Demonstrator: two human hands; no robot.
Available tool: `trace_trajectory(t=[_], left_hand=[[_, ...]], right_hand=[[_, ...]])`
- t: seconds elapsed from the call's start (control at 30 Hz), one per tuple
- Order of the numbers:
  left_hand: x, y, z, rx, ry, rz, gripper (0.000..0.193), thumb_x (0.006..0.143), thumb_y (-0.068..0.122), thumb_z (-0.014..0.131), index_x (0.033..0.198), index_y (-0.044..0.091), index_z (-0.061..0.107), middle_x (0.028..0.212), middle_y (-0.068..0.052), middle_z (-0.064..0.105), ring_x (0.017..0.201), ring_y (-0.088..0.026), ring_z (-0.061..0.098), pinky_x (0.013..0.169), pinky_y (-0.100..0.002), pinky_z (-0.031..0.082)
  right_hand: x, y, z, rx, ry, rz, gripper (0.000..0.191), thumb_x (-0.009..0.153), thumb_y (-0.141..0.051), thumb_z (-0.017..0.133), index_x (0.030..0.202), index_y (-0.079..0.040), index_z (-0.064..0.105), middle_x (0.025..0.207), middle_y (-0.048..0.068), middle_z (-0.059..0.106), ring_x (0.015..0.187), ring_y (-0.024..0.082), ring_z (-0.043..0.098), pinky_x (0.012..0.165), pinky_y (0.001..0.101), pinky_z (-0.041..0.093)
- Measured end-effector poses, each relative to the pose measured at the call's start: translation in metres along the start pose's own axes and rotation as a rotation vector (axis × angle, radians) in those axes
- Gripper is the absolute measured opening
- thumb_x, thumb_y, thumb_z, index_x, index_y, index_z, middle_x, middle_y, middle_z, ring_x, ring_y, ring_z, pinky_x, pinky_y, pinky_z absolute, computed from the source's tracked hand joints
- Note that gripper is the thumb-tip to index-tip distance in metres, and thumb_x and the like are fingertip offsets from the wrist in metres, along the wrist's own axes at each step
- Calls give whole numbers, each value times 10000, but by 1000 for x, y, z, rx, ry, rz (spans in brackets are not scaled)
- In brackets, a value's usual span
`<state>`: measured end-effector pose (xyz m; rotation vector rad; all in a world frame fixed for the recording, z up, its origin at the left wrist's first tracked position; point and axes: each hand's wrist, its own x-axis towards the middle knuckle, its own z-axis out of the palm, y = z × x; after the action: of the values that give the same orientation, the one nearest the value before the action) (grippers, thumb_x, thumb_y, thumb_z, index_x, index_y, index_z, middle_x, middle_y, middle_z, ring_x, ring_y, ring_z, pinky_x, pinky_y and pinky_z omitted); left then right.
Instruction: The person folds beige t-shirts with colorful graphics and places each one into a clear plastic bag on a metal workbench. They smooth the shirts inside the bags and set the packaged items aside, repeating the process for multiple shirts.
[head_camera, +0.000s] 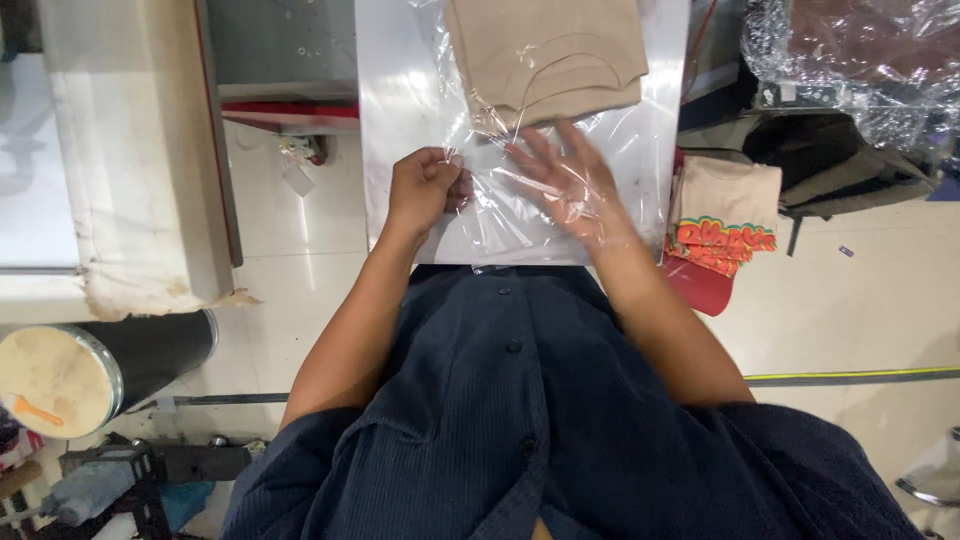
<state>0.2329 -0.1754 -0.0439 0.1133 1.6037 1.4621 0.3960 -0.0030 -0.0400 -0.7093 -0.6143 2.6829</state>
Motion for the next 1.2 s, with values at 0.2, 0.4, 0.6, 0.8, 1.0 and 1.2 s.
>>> trace_trajectory(t=[0.2,0.4,0.6,0.8,1.0,1.2], left_hand=[[-10,-8,0,41,0,-9,143,974,120,661,1044,-4,656,818,-80,724,616,-129,665,534,-282,568],[-11,3,-12,-29,-127,312,45,962,25,658,934,-9,665,1403,-152,514,1253,-292,570,891,-377,617],[-22,55,21,-409,-423,577,68,966,48,700,907,61,669,1715,-97,226,1604,-406,281,1179,-617,470],[-67,95,110,358,-450,1065,122,956,183,799,960,96,713,1707,-82,179,1583,-393,176,1261,-583,249],[-49,67,149,803,-254,1007,296,906,319,862,1010,88,710,1619,-273,282,1500,-540,250,1238,-625,204],[-17,25,36,927,247,734,475,849,96,807,1294,64,641,1404,-209,549,1311,-430,524,1122,-479,427]], right_hand=[[-104,12,-11,-325,23,241,453,1005,-306,590,1394,-74,574,1331,184,662,1158,273,679,1000,461,548],[-160,-62,-16,-1433,344,197,165,909,-118,676,936,-1,789,756,108,748,635,184,677,607,351,555],[-84,-100,-4,-1111,143,-532,566,1143,-457,540,1539,-56,485,1540,170,539,1348,277,595,1071,407,537],[4,-41,-29,-472,-243,-291,824,1021,-686,463,1626,-171,245,1413,201,324,1281,313,398,1066,540,409],[19,-50,-39,-447,-64,-301,678,1012,-509,547,1538,-140,331,1327,164,413,1159,287,490,940,493,437],[-17,-65,-55,-383,250,-74,537,954,-282,614,1426,-65,478,1182,162,680,927,303,747,685,448,579]])
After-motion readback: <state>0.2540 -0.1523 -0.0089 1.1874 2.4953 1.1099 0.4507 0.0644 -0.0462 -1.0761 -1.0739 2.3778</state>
